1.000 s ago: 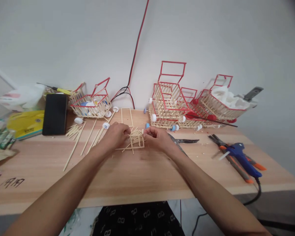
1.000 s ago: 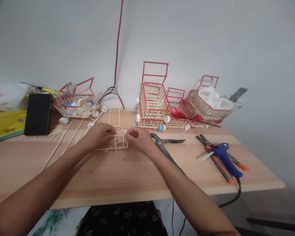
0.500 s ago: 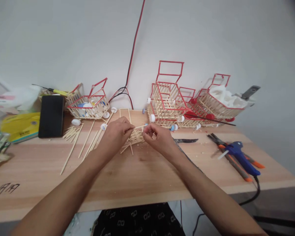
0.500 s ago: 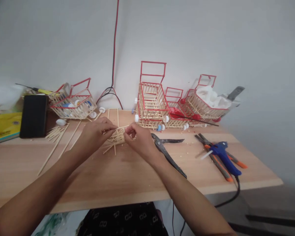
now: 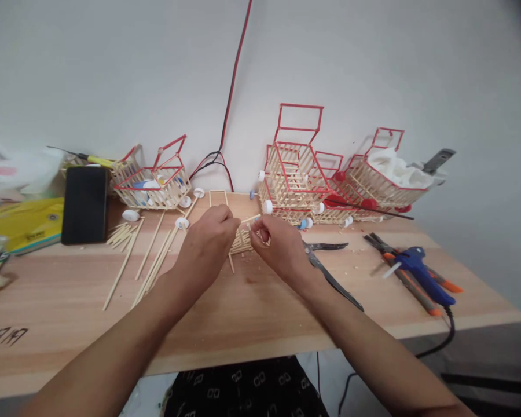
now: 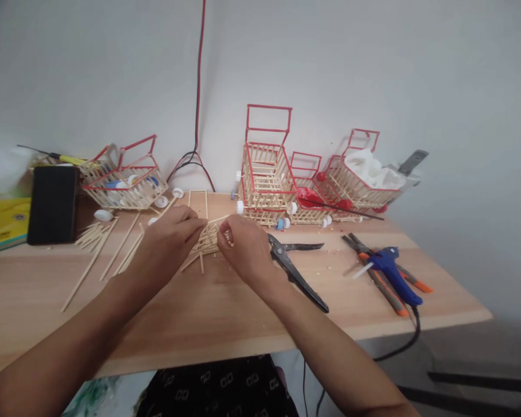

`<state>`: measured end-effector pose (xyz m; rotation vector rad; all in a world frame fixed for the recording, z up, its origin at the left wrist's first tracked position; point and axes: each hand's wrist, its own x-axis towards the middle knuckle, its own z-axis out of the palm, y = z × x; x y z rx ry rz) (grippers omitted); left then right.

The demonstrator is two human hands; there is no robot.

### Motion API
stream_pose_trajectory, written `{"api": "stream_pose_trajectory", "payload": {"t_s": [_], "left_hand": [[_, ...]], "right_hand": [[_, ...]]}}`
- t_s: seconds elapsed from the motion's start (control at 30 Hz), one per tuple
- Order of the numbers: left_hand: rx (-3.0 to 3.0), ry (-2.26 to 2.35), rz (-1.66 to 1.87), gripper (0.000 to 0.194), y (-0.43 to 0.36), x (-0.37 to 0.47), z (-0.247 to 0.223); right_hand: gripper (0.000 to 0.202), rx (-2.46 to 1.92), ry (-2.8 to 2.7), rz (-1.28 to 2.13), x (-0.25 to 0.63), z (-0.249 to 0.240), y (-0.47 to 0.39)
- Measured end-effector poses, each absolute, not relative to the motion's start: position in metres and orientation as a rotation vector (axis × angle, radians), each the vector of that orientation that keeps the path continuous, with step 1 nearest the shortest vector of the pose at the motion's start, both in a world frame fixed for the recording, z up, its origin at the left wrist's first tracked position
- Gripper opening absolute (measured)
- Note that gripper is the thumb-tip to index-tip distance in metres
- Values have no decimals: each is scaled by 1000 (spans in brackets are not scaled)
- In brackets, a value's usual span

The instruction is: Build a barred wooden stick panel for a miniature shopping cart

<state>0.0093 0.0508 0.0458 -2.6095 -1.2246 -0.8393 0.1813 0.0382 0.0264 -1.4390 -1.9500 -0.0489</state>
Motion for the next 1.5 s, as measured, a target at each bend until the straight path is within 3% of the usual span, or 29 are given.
{"api": "stream_pose_trajectory", "payload": {"t_s": [0.87,1.2,1.5], "left_hand": [[-2627,-1248,-778,28,45,14,48],[-2549,-1245,-922,25,51,3,52],[-2670,-1097,-1160,17,60,-13,65]], "right_hand": [[14,-1466,-1876,-120,177,21,40],[13,-1397,-1638,166,193,33,38],[34,-1262,-1607,662,212,27,52]]}}
